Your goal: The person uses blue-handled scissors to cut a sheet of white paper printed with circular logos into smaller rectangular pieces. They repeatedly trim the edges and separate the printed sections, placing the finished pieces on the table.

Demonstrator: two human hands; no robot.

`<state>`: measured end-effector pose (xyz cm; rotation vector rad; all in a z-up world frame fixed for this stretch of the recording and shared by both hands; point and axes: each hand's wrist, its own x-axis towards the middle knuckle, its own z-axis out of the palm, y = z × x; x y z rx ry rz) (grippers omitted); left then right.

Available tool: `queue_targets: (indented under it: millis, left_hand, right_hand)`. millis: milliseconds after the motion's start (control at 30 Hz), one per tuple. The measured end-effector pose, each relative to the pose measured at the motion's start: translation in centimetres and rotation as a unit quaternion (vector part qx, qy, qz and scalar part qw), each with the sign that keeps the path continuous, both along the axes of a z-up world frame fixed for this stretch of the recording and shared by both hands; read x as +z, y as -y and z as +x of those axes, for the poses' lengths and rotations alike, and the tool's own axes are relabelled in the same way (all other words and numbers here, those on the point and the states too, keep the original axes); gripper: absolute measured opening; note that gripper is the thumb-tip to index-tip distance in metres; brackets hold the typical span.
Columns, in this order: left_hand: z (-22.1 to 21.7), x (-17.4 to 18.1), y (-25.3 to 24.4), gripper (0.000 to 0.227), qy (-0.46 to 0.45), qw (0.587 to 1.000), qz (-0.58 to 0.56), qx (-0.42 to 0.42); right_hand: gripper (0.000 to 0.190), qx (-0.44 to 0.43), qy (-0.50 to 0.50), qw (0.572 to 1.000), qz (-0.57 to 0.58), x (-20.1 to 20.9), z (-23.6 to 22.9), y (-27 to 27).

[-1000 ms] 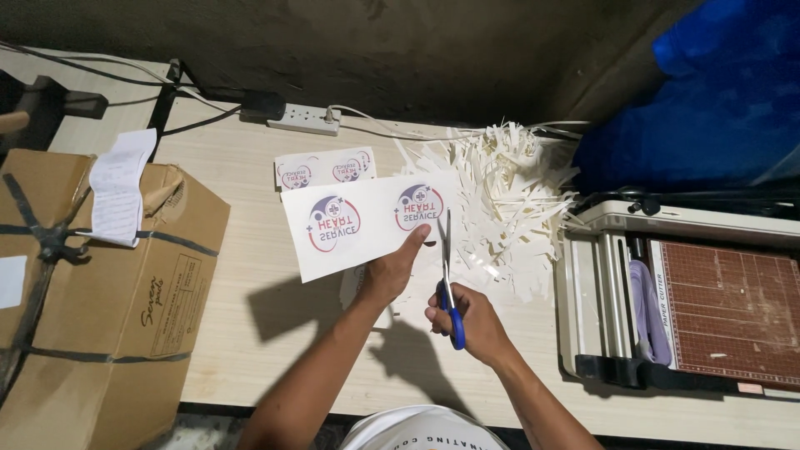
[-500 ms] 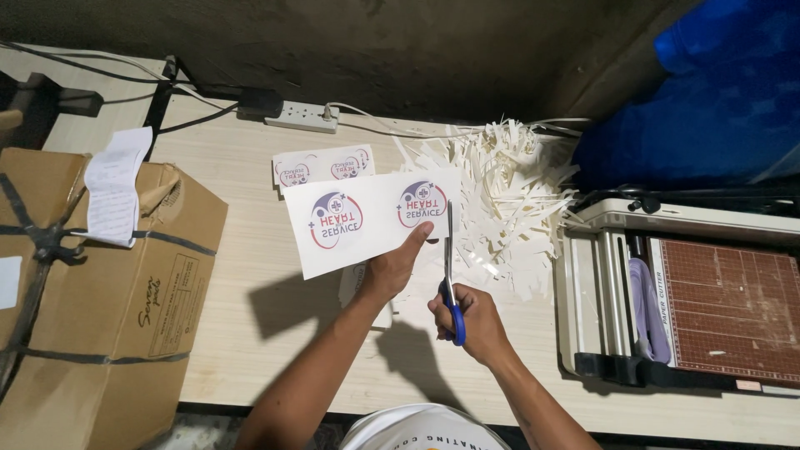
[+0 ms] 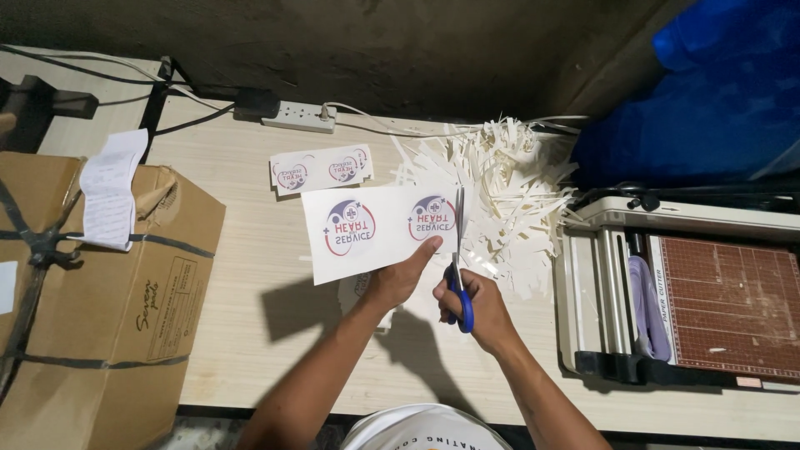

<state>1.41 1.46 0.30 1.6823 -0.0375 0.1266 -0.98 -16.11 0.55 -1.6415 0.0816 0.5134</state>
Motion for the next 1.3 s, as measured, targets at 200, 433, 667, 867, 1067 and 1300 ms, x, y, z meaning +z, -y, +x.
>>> queue_targets:
  millis: [200, 433, 667, 867, 1067, 1300]
  left_hand:
    - [-0.1, 0.2, 0.2, 0.035, -0.011, 1.0, -0.021, -0.009]
    - [0.1, -0.6, 0.6, 0.035, -0.042, 0.999, -0.013, 0.005]
    - [0.0, -0.3, 0.7, 0.035, -0.053, 0.997, -0.059, -0.014]
    - [0.4, -0.8, 0.4, 0.037, -0.07, 0.994, -0.078, -0.026]
    - [1.0, -1.9, -1.4, 0.049, -0.145, 0.985, -0.004, -0.097]
    - [1.6, -0.5, -2.7, 0.045, -0.285, 0.92, 0.14, -0.228]
  right_hand:
    - [0.022, -0.001, 0.007, 1.0, 0.002, 0.4, 0.2, -0.1]
    - [0.021, -0.033, -0.011, 0.999, 0.0, 0.5, 0.0, -0.3]
    - [0.022, -0.047, -0.025, 0.999, -0.012, 0.3, -0.1, -0.3]
    - [0.02, -0.061, -0.03, 0.998, 0.001, -0.2, 0.0, 0.1]
    - [0.021, -0.08, 0.066, 0.983, 0.151, -1.3, 2.0, 2.4]
    - [0.02, -0.066, 0.083, 0.994, -0.015, 1.0, 3.1, 3.0]
